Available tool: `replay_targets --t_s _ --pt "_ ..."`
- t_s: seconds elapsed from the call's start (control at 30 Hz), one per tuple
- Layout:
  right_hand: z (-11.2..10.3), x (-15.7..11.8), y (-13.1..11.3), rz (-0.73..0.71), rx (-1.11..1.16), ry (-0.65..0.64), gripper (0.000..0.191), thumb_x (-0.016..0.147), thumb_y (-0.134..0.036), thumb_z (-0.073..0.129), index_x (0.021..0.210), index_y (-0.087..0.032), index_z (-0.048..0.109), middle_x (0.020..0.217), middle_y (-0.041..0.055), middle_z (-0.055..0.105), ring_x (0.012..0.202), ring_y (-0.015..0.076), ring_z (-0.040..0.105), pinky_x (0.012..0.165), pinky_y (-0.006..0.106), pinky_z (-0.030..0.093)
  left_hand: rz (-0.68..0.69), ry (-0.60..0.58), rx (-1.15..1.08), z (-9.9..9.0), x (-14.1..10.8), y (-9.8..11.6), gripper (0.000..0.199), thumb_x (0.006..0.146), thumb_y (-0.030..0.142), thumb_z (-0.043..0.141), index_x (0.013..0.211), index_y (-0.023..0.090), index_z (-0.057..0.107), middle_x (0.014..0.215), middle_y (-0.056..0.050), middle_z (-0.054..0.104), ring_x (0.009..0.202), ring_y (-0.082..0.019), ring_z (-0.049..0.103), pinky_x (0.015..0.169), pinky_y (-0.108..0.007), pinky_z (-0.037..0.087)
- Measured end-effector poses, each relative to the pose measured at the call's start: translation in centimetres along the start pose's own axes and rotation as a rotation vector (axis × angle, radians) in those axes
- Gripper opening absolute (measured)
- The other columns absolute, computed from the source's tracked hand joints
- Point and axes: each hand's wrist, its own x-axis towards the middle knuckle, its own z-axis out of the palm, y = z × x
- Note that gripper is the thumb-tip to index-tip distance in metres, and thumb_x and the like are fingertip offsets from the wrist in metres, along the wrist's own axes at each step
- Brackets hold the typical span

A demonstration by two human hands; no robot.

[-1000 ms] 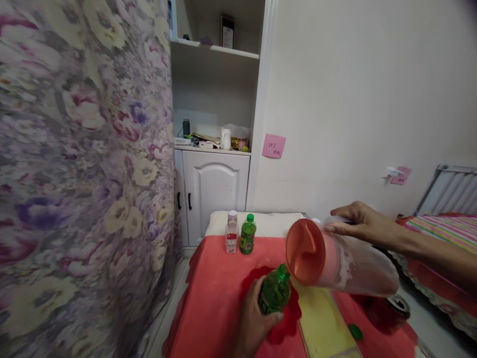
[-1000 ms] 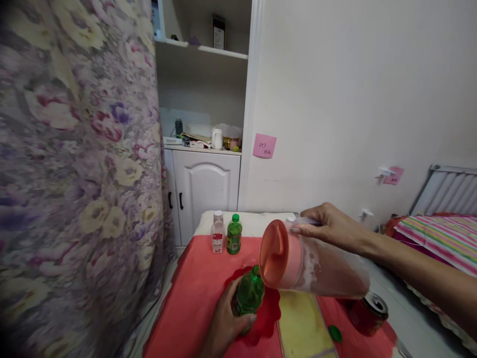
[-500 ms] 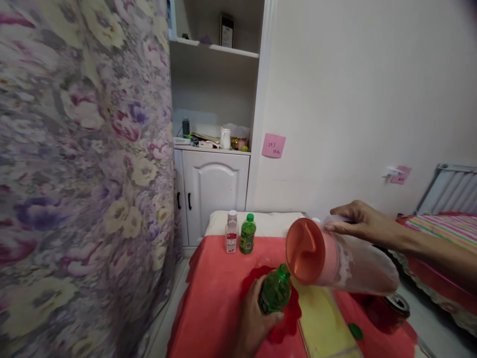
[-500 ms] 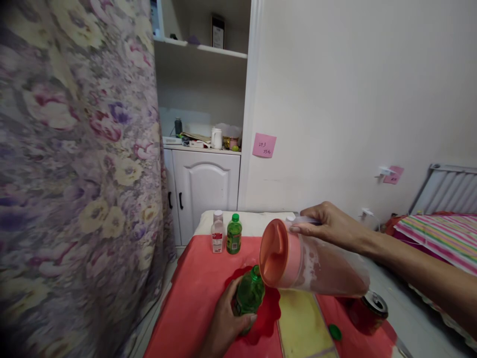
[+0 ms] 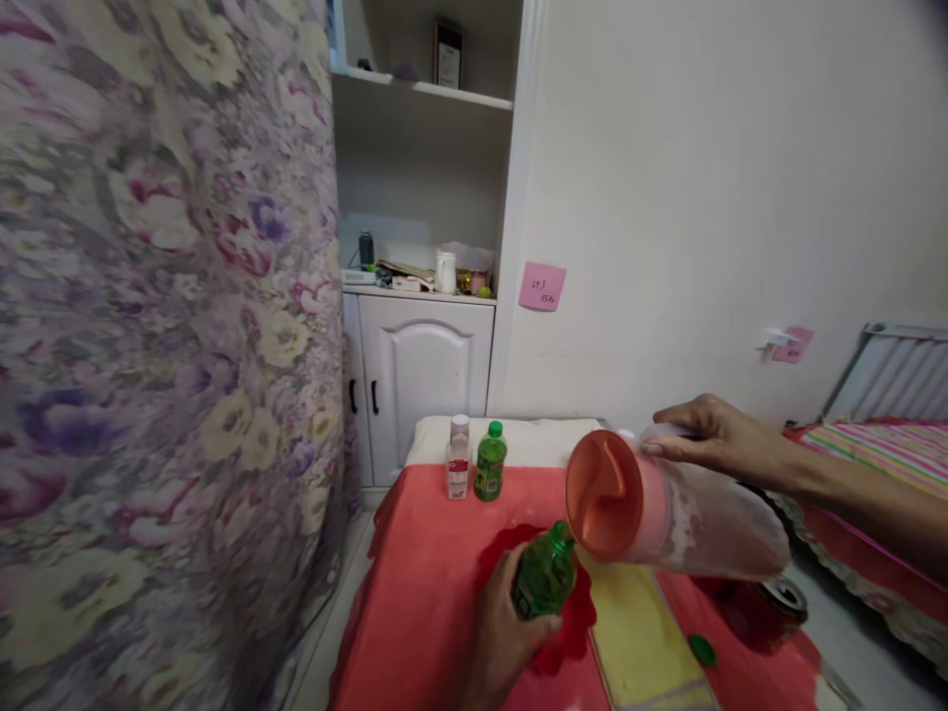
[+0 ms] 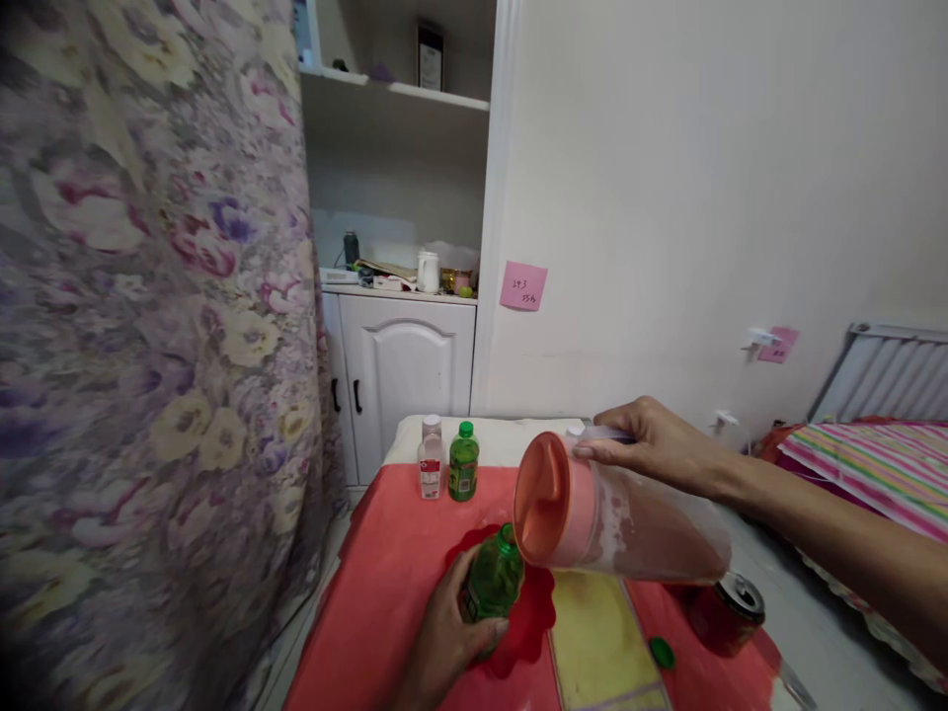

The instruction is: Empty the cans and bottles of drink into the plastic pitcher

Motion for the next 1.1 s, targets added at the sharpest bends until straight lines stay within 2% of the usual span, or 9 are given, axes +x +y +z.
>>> replay_targets --t_s 0.27,0.5,0.87,1.1 --pt "0.1 0.0 -0.3 -0.002 0.022 -0.007 0.048 0.080 -0.058 0.066 0.059 -0.020 0.045 0.060 -0.0051 0.033 0.055 0.0099 0.031 0.049 0.026 0.022 -0.018 0.014 0.034 0.2 -0.3 1.4 0.077 0.048 0.001 0.066 0.122 0.017 0.059 0.125 -0.010 0.068 0.117 -0.029 0.061 0.102 -0.038 0.048" --pt "0.1 0.0 0.0 0.002 0.009 -0.016 0.050 0.080 -0.062 0.064 0.060 -0.020 0.044 0.061 -0.0051 0.033 0.056 0.0104 0.030 0.050 0.026 0.023 -0.006 0.022 0.035 0.1 -0.2 0.8 0.075 0.048 0.003 0.069 0.121 0.022 0.064 0.123 -0.007 0.070 0.117 -0.032 0.062 0.101 -0.040 0.049" --pt "0.2 0.1 0.3 -0.004 -0.008 -0.031 0.048 0.083 -0.059 0.062 0.061 -0.021 0.042 0.061 -0.0054 0.031 0.056 0.0100 0.030 0.050 0.025 0.022 0.001 -0.004 0.029 0.0 0.0 0.3 0.077 0.049 0.003 0.070 0.123 0.021 0.063 0.120 -0.007 0.071 0.115 -0.031 0.063 0.098 -0.039 0.051" --pt "0.3 0.3 0.7 -0.013 -0.030 -0.024 0.051 0.082 -0.060 0.062 0.060 -0.021 0.038 0.061 -0.0058 0.030 0.056 0.0096 0.029 0.049 0.025 0.022 0.000 0.010 -0.012 0.2 -0.2 0.8 0.075 0.048 0.003 0.068 0.121 0.021 0.064 0.119 -0.007 0.072 0.112 -0.031 0.065 0.095 -0.039 0.053"
